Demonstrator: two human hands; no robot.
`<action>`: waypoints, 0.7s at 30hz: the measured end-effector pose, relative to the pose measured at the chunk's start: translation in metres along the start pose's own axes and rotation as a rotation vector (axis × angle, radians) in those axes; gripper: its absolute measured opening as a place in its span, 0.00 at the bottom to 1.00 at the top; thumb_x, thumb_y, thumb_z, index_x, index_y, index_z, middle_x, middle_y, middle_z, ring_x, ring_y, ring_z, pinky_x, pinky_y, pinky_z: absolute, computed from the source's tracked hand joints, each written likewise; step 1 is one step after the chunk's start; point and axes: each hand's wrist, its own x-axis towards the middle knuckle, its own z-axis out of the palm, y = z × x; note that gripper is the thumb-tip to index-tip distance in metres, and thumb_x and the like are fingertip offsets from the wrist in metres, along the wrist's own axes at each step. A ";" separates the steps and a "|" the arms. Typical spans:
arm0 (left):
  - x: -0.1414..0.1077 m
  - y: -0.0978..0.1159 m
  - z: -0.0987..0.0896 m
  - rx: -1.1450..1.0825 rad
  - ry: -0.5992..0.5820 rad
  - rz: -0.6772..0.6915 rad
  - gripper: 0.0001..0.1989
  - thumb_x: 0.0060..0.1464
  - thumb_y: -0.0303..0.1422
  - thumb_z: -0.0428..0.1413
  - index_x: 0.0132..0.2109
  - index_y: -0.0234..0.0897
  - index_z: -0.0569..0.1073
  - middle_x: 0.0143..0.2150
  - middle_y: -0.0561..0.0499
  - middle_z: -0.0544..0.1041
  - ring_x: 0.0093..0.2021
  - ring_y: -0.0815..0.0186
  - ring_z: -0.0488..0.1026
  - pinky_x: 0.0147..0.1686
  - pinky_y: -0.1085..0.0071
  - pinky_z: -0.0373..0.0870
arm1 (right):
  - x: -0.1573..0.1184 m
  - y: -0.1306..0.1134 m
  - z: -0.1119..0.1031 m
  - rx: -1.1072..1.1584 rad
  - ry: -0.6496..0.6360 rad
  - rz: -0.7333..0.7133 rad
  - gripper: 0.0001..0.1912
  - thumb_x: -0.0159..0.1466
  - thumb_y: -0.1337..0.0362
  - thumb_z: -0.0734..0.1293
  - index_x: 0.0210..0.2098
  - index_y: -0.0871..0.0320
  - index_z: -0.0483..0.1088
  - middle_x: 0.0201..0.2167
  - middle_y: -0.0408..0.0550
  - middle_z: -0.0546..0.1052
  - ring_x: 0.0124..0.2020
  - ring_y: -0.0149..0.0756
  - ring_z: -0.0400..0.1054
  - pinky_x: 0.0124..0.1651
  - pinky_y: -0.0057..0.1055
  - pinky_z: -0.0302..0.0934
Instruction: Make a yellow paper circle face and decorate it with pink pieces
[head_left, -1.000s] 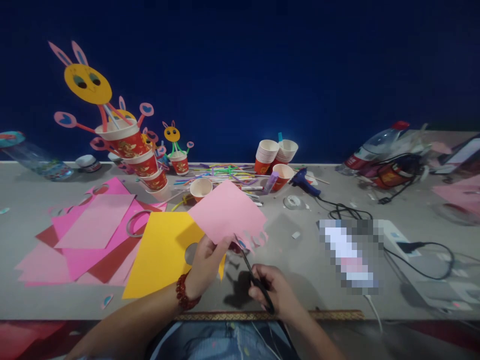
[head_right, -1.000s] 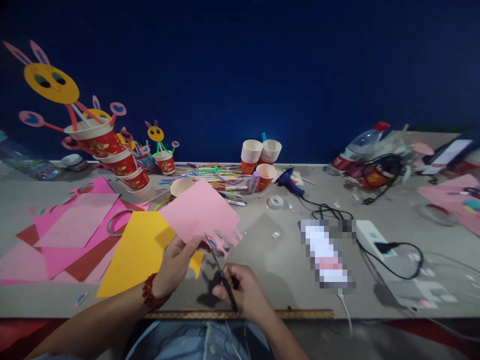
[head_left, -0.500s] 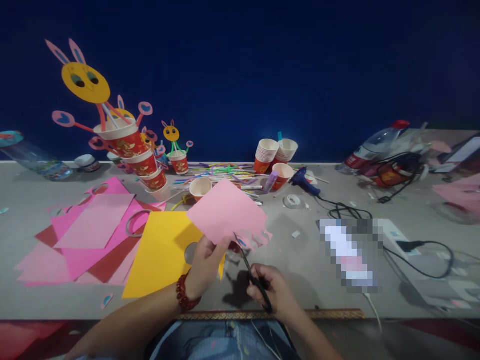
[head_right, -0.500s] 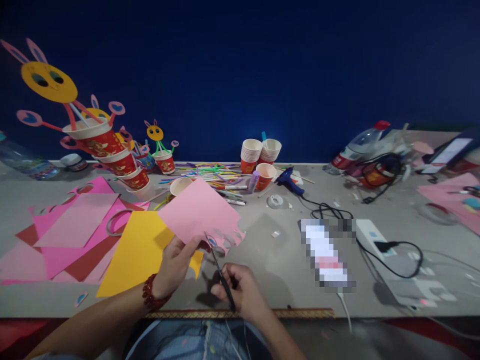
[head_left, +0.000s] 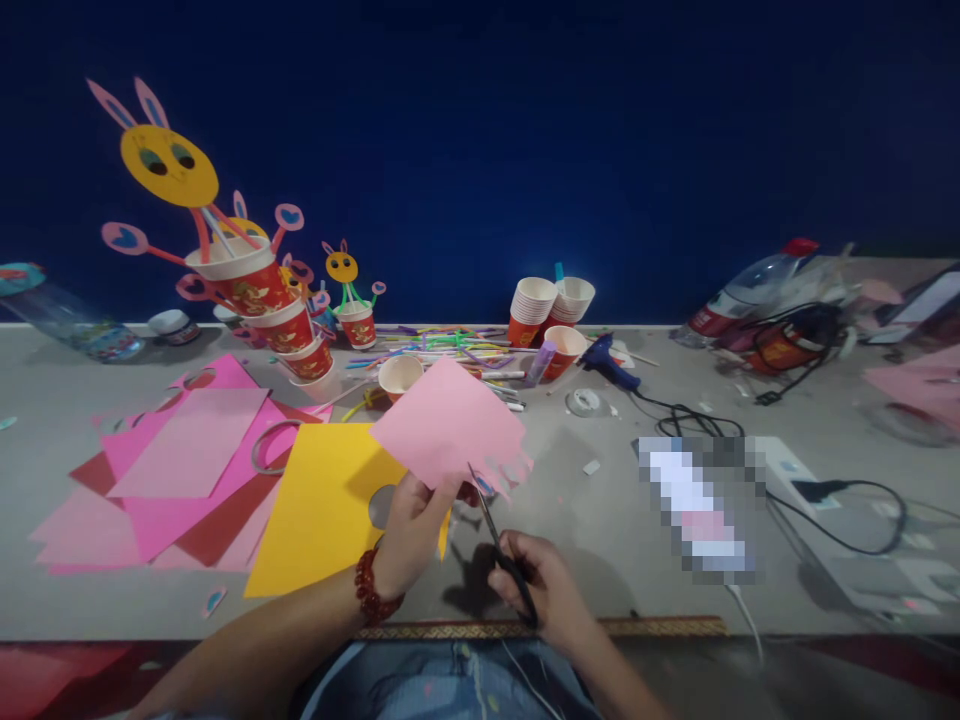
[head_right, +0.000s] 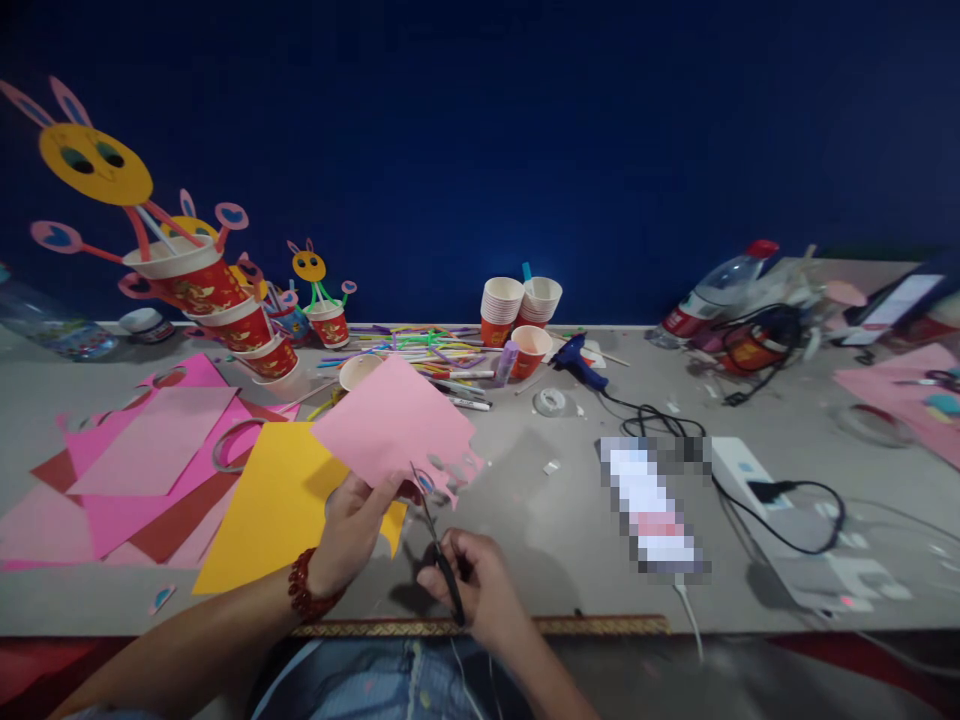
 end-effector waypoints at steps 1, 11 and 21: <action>0.000 -0.001 0.000 0.001 0.000 -0.001 0.14 0.62 0.42 0.54 0.39 0.34 0.76 0.31 0.49 0.79 0.31 0.65 0.76 0.34 0.71 0.73 | -0.001 0.001 0.001 0.005 0.000 0.008 0.32 0.51 0.36 0.70 0.20 0.55 0.52 0.18 0.35 0.51 0.22 0.27 0.45 0.25 0.26 0.42; 0.008 -0.015 -0.002 0.042 0.051 -0.065 0.16 0.57 0.44 0.59 0.42 0.34 0.75 0.35 0.48 0.80 0.31 0.64 0.76 0.31 0.70 0.74 | -0.006 -0.002 -0.007 0.019 -0.115 0.113 0.27 0.56 0.38 0.67 0.25 0.56 0.57 0.23 0.38 0.60 0.25 0.29 0.55 0.29 0.26 0.51; 0.017 -0.017 -0.006 0.118 -0.027 -0.132 0.17 0.59 0.45 0.55 0.36 0.34 0.75 0.28 0.48 0.79 0.27 0.64 0.75 0.26 0.72 0.70 | -0.019 -0.022 -0.088 -0.120 0.072 0.101 0.16 0.54 0.51 0.72 0.30 0.58 0.69 0.27 0.45 0.72 0.28 0.35 0.64 0.31 0.29 0.59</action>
